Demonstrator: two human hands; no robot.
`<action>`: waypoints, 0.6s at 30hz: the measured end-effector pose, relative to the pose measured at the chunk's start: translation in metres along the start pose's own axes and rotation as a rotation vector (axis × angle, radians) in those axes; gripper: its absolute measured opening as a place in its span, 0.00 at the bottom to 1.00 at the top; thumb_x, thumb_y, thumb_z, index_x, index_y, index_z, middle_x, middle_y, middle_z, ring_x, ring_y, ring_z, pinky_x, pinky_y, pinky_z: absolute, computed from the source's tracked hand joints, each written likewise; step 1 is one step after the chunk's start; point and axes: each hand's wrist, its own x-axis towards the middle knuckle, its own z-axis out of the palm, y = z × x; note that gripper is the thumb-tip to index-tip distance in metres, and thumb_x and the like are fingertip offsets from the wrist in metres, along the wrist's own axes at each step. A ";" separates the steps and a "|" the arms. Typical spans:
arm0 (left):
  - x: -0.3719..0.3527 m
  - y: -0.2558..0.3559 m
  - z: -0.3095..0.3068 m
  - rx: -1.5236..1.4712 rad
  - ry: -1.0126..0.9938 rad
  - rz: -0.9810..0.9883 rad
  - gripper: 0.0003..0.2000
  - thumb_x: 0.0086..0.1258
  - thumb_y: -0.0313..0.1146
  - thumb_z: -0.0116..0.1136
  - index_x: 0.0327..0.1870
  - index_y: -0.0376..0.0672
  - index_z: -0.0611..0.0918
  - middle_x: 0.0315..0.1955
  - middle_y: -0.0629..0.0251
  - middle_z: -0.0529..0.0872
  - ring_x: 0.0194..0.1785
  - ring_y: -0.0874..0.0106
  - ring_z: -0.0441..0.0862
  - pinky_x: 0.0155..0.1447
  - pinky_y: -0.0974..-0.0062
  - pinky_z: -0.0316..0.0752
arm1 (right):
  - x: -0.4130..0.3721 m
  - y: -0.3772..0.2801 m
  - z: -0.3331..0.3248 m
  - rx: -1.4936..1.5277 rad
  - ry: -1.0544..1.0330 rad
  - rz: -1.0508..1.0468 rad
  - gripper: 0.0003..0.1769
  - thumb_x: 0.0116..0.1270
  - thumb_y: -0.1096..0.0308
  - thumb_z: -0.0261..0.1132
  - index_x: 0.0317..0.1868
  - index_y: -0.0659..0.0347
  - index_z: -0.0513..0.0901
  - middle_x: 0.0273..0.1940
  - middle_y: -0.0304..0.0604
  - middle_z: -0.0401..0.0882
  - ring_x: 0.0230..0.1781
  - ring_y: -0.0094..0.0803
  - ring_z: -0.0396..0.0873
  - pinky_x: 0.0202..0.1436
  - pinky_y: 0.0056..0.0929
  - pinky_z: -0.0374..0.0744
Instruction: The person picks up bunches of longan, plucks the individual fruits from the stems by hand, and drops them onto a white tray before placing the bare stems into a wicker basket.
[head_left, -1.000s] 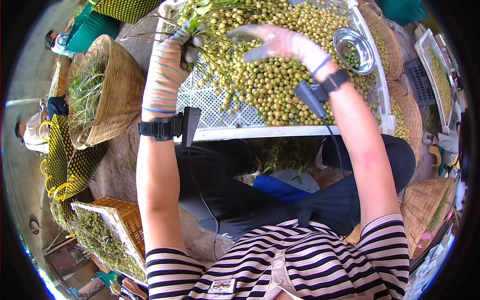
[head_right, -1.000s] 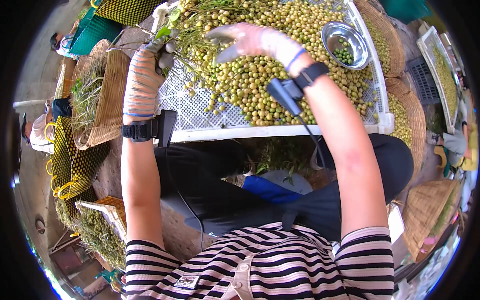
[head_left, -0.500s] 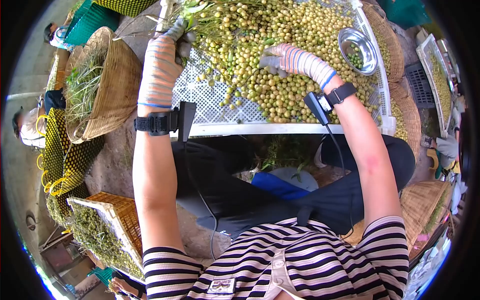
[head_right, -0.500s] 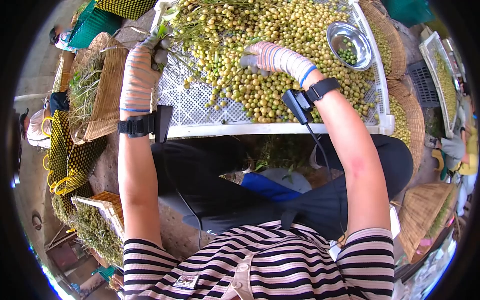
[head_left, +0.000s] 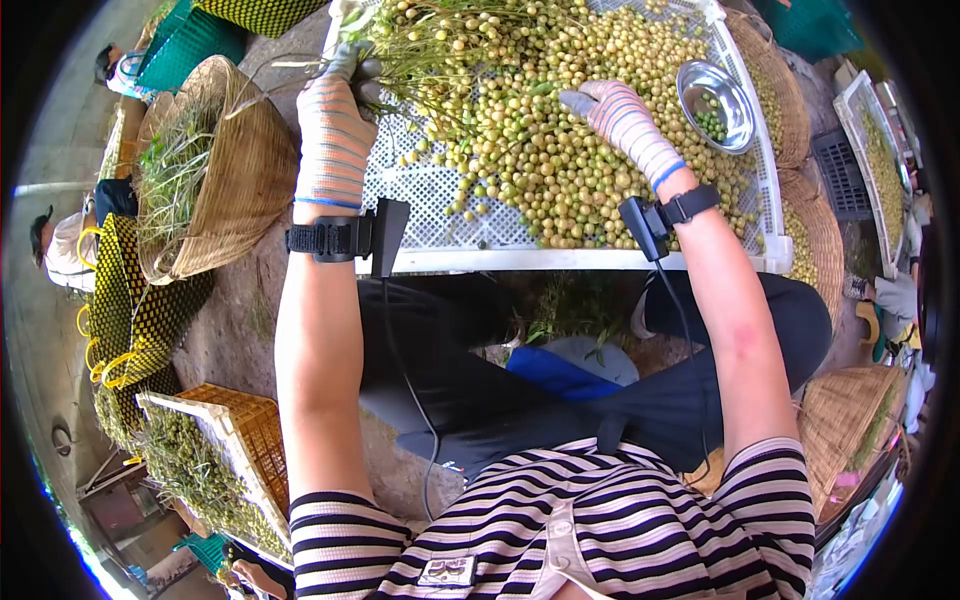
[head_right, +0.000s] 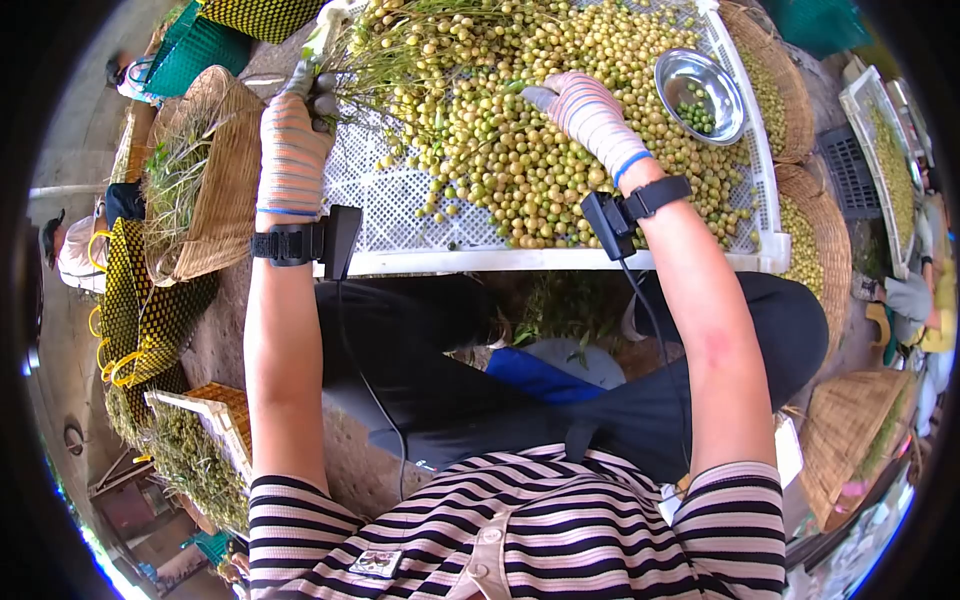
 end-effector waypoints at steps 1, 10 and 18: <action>0.001 0.005 0.003 -0.450 0.176 -0.382 0.07 0.66 0.31 0.55 0.40 0.38 0.80 0.26 0.68 0.82 0.23 0.82 0.72 0.23 0.87 0.65 | -0.001 -0.003 -0.002 -0.002 0.004 -0.003 0.20 0.56 0.48 0.66 0.38 0.57 0.83 0.32 0.46 0.82 0.30 0.31 0.79 0.41 0.31 0.77; -0.012 -0.005 0.026 -0.411 0.124 -0.256 0.06 0.66 0.33 0.57 0.35 0.42 0.81 0.22 0.69 0.81 0.21 0.80 0.72 0.23 0.84 0.65 | -0.039 -0.127 -0.029 -0.077 -0.161 -0.276 0.19 0.56 0.49 0.64 0.34 0.58 0.81 0.26 0.50 0.79 0.29 0.43 0.79 0.35 0.35 0.76; -0.025 0.058 -0.023 0.021 0.157 0.089 0.08 0.66 0.33 0.55 0.29 0.41 0.81 0.23 0.71 0.81 0.23 0.83 0.73 0.26 0.85 0.68 | -0.013 -0.056 -0.057 -0.270 -0.199 -0.331 0.13 0.59 0.60 0.61 0.44 0.50 0.80 0.43 0.47 0.78 0.43 0.44 0.77 0.46 0.39 0.75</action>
